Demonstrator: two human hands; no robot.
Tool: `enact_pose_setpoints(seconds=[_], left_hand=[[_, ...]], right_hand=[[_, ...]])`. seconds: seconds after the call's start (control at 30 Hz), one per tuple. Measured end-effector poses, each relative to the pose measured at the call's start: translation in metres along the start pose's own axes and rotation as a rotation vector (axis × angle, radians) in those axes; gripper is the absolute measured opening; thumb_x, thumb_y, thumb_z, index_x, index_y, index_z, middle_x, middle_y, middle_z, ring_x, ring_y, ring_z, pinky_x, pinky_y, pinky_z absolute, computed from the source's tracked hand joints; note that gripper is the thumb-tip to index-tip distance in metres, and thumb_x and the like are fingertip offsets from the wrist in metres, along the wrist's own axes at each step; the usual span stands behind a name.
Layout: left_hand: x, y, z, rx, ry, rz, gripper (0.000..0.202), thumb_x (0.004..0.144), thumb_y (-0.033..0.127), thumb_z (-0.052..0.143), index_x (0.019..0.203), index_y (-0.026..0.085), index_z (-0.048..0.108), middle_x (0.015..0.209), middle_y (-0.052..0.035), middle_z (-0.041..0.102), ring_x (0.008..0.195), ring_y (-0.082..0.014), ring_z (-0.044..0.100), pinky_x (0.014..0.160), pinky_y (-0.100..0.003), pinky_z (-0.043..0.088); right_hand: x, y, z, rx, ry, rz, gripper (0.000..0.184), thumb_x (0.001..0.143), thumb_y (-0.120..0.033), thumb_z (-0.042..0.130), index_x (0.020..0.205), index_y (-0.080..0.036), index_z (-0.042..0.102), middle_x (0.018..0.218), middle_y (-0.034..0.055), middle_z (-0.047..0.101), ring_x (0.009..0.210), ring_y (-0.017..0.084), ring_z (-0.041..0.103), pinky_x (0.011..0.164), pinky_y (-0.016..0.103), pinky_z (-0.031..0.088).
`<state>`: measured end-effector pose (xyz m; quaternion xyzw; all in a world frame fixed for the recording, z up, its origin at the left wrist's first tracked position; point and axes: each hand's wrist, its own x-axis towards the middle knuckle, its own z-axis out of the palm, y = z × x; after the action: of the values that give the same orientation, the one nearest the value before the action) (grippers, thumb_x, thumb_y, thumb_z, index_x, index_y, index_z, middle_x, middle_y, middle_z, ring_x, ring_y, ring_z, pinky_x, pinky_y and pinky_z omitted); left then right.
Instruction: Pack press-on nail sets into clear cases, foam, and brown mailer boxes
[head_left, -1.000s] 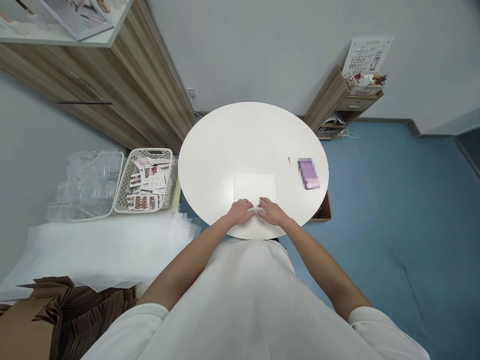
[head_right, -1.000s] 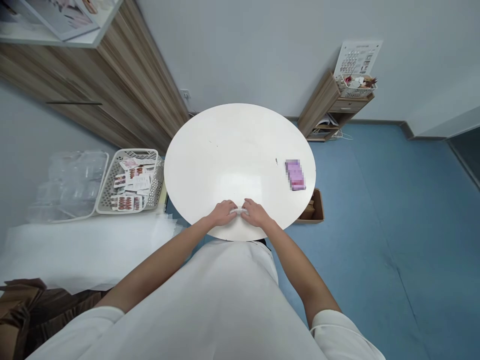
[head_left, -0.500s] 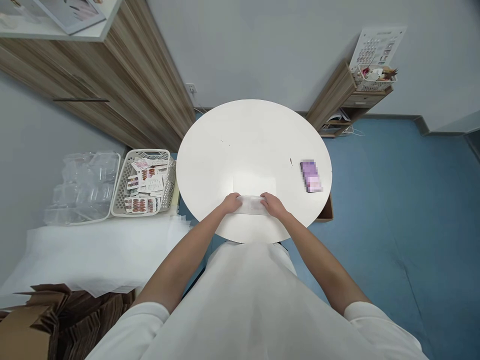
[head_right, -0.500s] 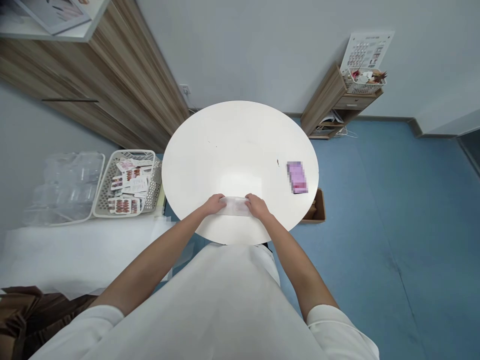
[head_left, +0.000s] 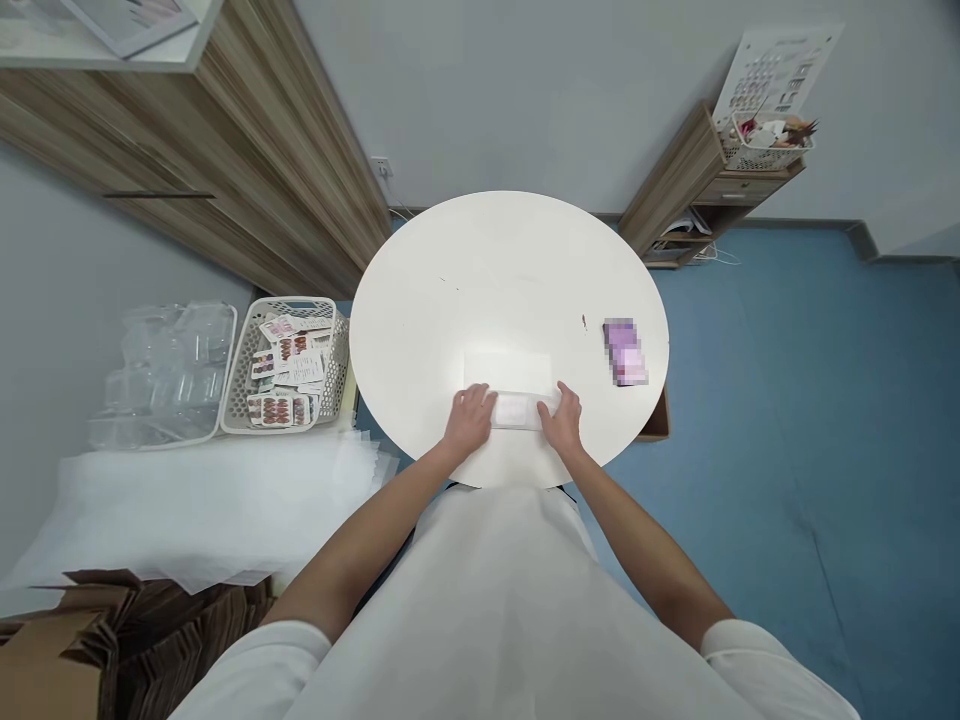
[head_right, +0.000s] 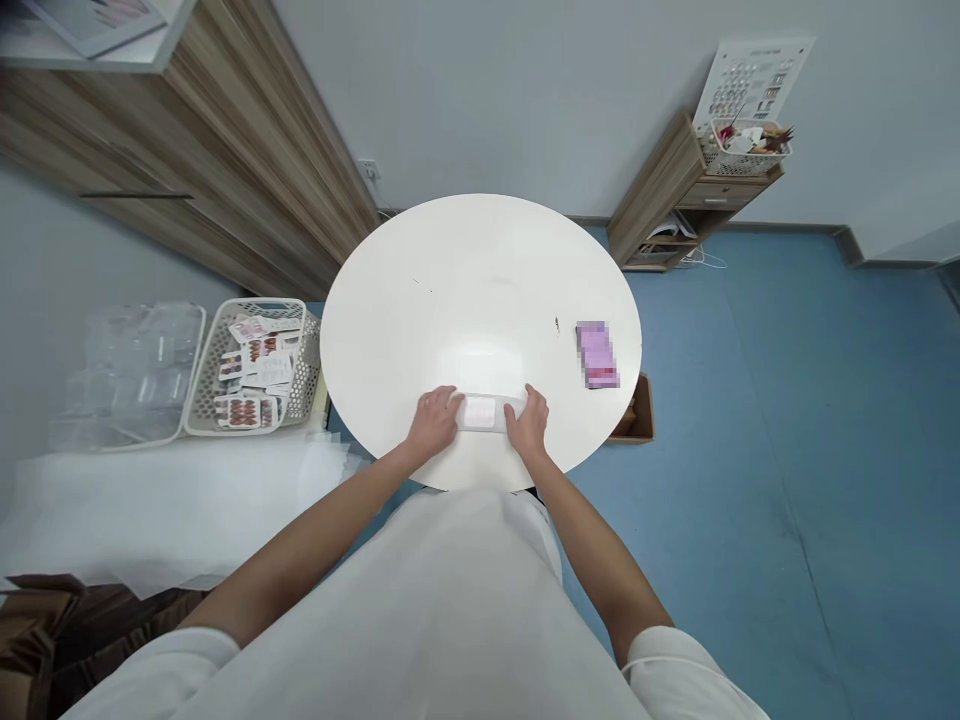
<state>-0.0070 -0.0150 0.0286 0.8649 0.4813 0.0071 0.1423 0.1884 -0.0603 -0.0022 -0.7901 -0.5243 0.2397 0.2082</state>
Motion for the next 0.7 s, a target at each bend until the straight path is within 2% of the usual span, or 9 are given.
enact_pose_setpoints(seconds=[0.07,0.1,0.23,0.33,0.4,0.47,0.63,0.7], left_hand=[[-0.005,0.012,0.005,-0.009,-0.028,0.145,0.048,0.072,0.013,0.042,0.120,0.019,0.040,0.131,-0.0107,0.038,0.123,-0.0245,0.030,0.098,-0.040,0.021],[-0.007,0.016,0.009,-0.014,-0.042,0.167,0.048,0.073,0.016,0.042,0.121,0.020,0.039,0.132,-0.0106,0.038,0.123,-0.0248,0.029,0.099,-0.041,0.021],[-0.012,0.022,0.021,-0.016,-0.071,0.142,0.051,0.075,0.024,0.044,0.126,0.021,0.035,0.135,-0.0111,0.034,0.124,-0.0270,0.027,0.098,-0.045,0.020],[-0.013,0.020,0.024,-0.020,-0.081,0.147,0.053,0.076,0.026,0.045,0.127,0.022,0.033,0.137,-0.0106,0.032,0.126,-0.0269,0.025,0.099,-0.045,0.021],[-0.015,0.018,0.024,-0.026,-0.089,0.149,0.054,0.075,0.027,0.046,0.127,0.022,0.033,0.137,-0.0105,0.031,0.127,-0.0270,0.024,0.099,-0.045,0.020],[-0.018,0.018,0.024,-0.029,-0.095,0.162,0.055,0.075,0.028,0.047,0.128,0.022,0.032,0.138,-0.0104,0.031,0.127,-0.0271,0.023,0.100,-0.045,0.020],[-0.030,0.021,0.028,-0.022,-0.096,0.229,0.056,0.075,0.029,0.047,0.129,0.021,0.031,0.139,-0.0100,0.029,0.128,-0.0262,0.022,0.100,-0.046,0.019],[-0.034,0.020,0.028,-0.023,-0.091,0.238,0.058,0.075,0.028,0.046,0.130,0.020,0.029,0.139,-0.0103,0.028,0.129,-0.0258,0.021,0.100,-0.046,0.019]], right_hand=[[-0.013,0.010,0.004,0.112,-0.010,0.104,0.061,0.078,-0.040,0.044,0.130,-0.017,0.020,0.123,0.0159,0.038,0.112,0.025,0.041,0.085,0.038,0.041],[-0.017,0.014,0.007,0.185,-0.018,0.128,0.063,0.076,-0.040,0.047,0.129,-0.018,0.021,0.121,0.0157,0.039,0.109,0.025,0.045,0.082,0.037,0.043],[-0.014,0.011,0.010,0.391,-0.038,0.270,0.069,0.068,-0.038,0.057,0.126,-0.018,0.027,0.113,0.0156,0.047,0.096,0.024,0.053,0.071,0.035,0.047],[-0.002,-0.002,0.002,0.488,-0.150,0.418,0.059,0.065,-0.037,0.059,0.116,-0.015,0.039,0.102,0.0139,0.056,0.084,0.022,0.058,0.066,0.032,0.048],[0.000,-0.009,-0.003,0.524,-0.238,0.419,0.042,0.065,-0.037,0.058,0.100,-0.015,0.050,0.093,0.0106,0.060,0.078,0.020,0.059,0.063,0.030,0.047],[-0.004,-0.012,-0.006,0.546,-0.285,0.364,0.031,0.066,-0.036,0.056,0.089,-0.016,0.054,0.086,0.0071,0.061,0.072,0.018,0.058,0.061,0.028,0.047],[-0.027,-0.018,-0.005,0.500,-0.248,0.284,0.026,0.065,-0.036,0.054,0.082,-0.017,0.052,0.076,0.0016,0.057,0.064,0.013,0.052,0.056,0.026,0.045],[-0.032,-0.024,-0.003,0.550,-0.295,0.255,0.027,0.067,-0.038,0.054,0.083,-0.017,0.051,0.074,0.0010,0.057,0.063,0.012,0.053,0.056,0.025,0.045]])
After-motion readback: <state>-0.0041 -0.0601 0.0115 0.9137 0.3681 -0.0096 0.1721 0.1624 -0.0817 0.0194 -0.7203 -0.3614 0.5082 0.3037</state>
